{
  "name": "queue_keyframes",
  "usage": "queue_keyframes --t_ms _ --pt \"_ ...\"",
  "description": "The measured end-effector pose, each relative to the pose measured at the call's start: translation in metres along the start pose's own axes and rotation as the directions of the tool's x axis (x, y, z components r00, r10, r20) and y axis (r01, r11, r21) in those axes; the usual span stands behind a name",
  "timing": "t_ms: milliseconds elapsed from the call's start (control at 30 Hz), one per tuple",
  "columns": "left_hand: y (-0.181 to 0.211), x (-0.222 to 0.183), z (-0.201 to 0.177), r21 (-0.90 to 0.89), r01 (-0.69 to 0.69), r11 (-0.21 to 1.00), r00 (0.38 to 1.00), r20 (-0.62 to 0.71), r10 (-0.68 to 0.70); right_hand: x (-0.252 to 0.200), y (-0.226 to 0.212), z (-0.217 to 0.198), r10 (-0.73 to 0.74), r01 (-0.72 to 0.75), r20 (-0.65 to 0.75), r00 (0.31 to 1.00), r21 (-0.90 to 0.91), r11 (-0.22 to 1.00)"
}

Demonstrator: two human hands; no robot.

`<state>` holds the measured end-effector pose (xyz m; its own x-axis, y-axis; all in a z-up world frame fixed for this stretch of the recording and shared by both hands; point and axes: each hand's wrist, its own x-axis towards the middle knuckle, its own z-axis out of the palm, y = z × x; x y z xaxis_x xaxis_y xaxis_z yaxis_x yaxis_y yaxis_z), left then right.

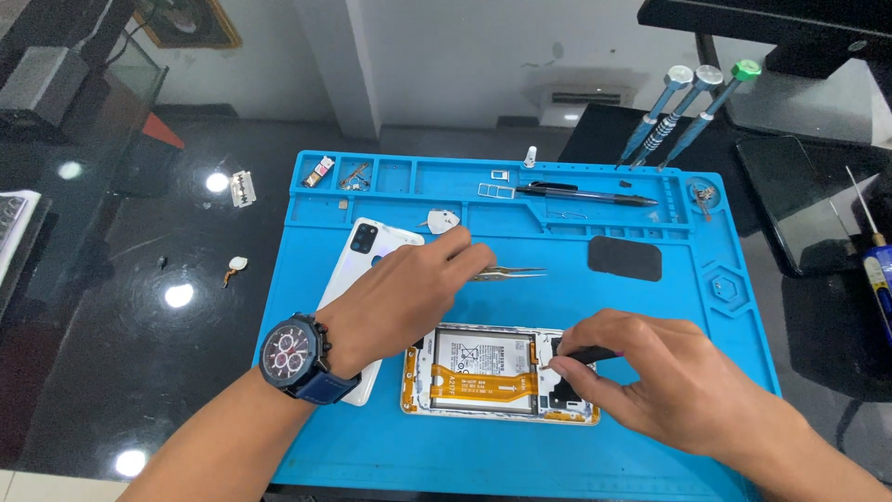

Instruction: Disassembling a smartphone by prying the mid-frame and removing internal components using precision tools.

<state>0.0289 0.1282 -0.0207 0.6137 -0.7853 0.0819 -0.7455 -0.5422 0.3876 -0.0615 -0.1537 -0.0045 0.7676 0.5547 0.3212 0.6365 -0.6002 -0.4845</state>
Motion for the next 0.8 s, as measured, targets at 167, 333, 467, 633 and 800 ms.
queue_keyframes --t_ms 167,333,467,633,800 --pt "0.001 0.000 0.000 -0.026 -0.006 1.000 1.000 0.027 0.007 -0.001 -0.008 0.005 0.031 -0.031 0.000 1.000 -0.143 0.989" --pt "-0.002 -0.002 -0.002 -0.047 -0.001 0.999 1.000 -0.002 0.001 -0.005 -0.012 0.019 0.055 -0.083 -0.110 0.992 -0.270 0.959" --pt "0.000 -0.003 -0.005 -0.088 0.034 0.995 0.999 0.003 -0.034 -0.002 -0.014 0.022 0.034 -0.081 -0.153 0.988 -0.313 0.946" --pt "0.004 -0.004 -0.011 -0.168 0.103 0.980 0.993 0.065 -0.094 -0.006 -0.008 0.026 0.117 -0.138 -0.109 0.987 -0.205 0.969" --pt "-0.003 -0.004 -0.004 -0.184 0.070 0.980 0.998 0.012 -0.069 -0.017 0.006 0.035 0.180 -0.214 -0.171 0.969 -0.204 0.955"
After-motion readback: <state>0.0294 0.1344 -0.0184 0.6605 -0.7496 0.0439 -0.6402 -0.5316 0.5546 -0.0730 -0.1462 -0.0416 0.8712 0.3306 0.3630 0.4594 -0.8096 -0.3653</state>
